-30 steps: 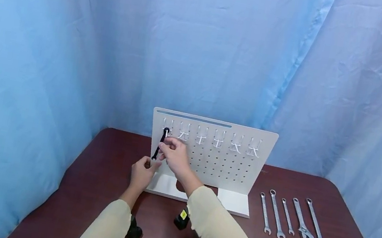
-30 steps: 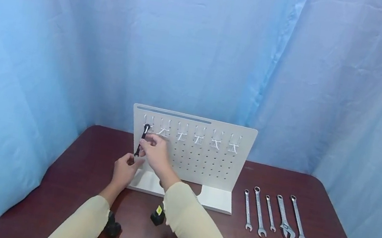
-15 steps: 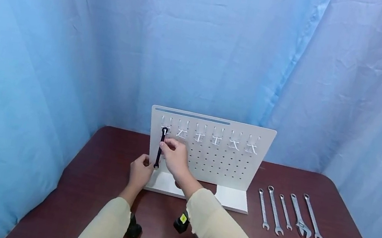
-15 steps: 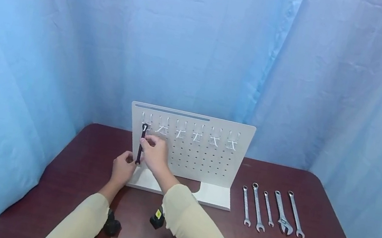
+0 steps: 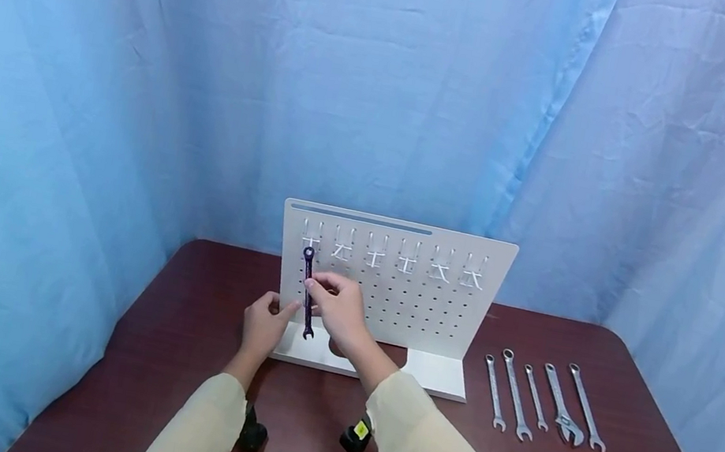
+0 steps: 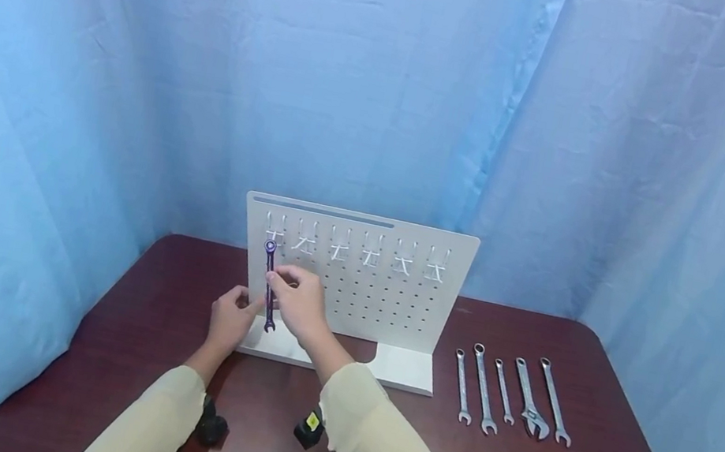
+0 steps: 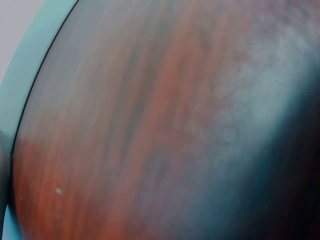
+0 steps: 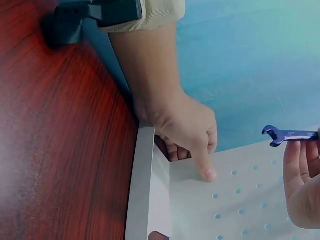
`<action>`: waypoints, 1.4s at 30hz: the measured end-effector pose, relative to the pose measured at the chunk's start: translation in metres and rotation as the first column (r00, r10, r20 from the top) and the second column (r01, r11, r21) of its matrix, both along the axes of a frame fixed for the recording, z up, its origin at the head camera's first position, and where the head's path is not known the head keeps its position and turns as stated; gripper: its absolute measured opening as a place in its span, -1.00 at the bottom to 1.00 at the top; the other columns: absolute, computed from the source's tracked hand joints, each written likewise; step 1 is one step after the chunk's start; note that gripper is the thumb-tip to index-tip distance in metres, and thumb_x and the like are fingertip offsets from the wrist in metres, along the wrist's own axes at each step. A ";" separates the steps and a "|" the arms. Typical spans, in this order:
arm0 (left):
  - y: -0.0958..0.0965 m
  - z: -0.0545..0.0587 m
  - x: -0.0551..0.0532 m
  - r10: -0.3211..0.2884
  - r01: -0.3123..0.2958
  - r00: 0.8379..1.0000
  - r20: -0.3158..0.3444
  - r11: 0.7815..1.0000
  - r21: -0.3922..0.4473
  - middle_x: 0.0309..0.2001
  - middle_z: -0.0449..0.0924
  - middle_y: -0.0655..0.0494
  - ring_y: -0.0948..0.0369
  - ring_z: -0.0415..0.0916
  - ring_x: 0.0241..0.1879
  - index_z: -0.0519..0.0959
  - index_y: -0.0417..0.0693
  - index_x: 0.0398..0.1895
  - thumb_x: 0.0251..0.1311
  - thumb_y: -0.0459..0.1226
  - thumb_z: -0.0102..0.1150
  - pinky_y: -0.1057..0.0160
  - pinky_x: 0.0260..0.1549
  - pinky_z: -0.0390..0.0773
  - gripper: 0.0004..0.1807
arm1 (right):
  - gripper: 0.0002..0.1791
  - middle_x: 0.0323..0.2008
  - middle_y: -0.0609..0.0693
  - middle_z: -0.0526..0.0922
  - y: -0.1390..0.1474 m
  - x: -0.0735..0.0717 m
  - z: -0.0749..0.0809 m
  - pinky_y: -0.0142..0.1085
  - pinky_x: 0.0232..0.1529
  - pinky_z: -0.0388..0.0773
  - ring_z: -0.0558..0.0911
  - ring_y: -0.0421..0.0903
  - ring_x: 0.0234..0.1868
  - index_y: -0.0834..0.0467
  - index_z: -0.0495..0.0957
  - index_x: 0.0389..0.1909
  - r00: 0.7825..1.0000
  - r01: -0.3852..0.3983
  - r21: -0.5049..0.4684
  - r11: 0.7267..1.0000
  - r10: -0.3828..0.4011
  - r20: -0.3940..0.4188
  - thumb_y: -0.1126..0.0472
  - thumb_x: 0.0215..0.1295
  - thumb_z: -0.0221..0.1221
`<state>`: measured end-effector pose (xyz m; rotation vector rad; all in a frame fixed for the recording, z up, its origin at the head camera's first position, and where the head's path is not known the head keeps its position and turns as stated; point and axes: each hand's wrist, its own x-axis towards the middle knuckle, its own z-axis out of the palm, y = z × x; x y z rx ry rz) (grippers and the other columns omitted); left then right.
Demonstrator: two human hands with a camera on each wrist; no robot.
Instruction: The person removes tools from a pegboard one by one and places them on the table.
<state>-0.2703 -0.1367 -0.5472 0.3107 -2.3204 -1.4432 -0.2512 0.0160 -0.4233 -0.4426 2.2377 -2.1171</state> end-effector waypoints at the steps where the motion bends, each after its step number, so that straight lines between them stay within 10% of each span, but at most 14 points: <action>1: 0.000 0.000 0.000 -0.001 0.001 1.000 0.002 1.000 -0.001 -0.37 0.61 -0.01 0.10 0.48 -0.36 0.62 -0.14 -0.25 0.22 -0.08 0.41 0.16 -0.33 0.45 -0.69 | -0.75 -0.24 0.19 0.67 0.002 0.002 0.001 -0.22 -0.30 0.69 0.65 -0.14 -0.33 0.41 0.66 -0.06 1.000 -0.011 -0.007 1.000 0.011 0.007 0.28 0.42 0.22; 15: -0.003 -0.008 -0.003 0.004 -0.004 1.000 -0.020 0.999 -0.036 -0.41 0.59 -0.02 0.10 0.43 -0.40 0.59 -0.16 -0.30 0.22 -0.13 0.41 0.17 -0.36 0.41 -0.71 | -0.68 -0.16 0.23 0.67 0.021 0.022 0.018 -0.21 -0.28 0.66 0.73 0.19 -0.24 0.33 0.67 -0.02 0.989 -0.129 -0.018 0.991 0.130 0.073 0.15 0.42 0.25; 23: 0.000 -0.010 -0.002 0.010 -0.011 1.000 -0.021 0.999 -0.042 -0.43 0.56 0.01 0.12 0.42 -0.41 0.58 -0.14 -0.31 0.23 -0.12 0.41 0.18 -0.39 0.40 -0.72 | -0.71 -0.37 0.04 0.63 0.061 0.046 0.033 -0.22 -0.30 0.65 0.65 -0.12 -0.43 0.37 0.63 -0.07 0.952 -0.290 -0.015 0.957 0.290 0.094 0.19 0.42 0.24; 35: -0.001 -0.008 0.002 -0.007 0.007 1.000 -0.006 1.000 -0.025 -0.40 0.55 -0.01 0.09 0.42 -0.38 0.55 -0.13 -0.31 0.26 -0.12 0.39 0.16 -0.36 0.40 -0.72 | -0.81 -0.29 0.10 0.64 0.214 0.058 0.024 -0.25 -0.21 0.58 0.61 -0.13 -0.27 0.35 0.58 -0.11 0.897 -0.428 0.227 0.875 0.442 -0.009 0.36 0.30 0.28; 42: -0.002 -0.005 0.001 -0.021 0.020 1.000 -0.022 0.999 -0.037 -0.38 0.59 -0.02 0.08 0.44 -0.37 0.56 -0.14 -0.30 0.27 -0.12 0.37 0.15 -0.35 0.42 -0.72 | -0.84 -0.23 -0.01 0.67 0.331 0.050 -0.007 -0.19 -0.29 0.64 0.65 -0.14 -0.31 0.27 0.59 -0.06 0.964 -0.236 0.210 0.949 0.203 0.170 0.38 0.38 0.18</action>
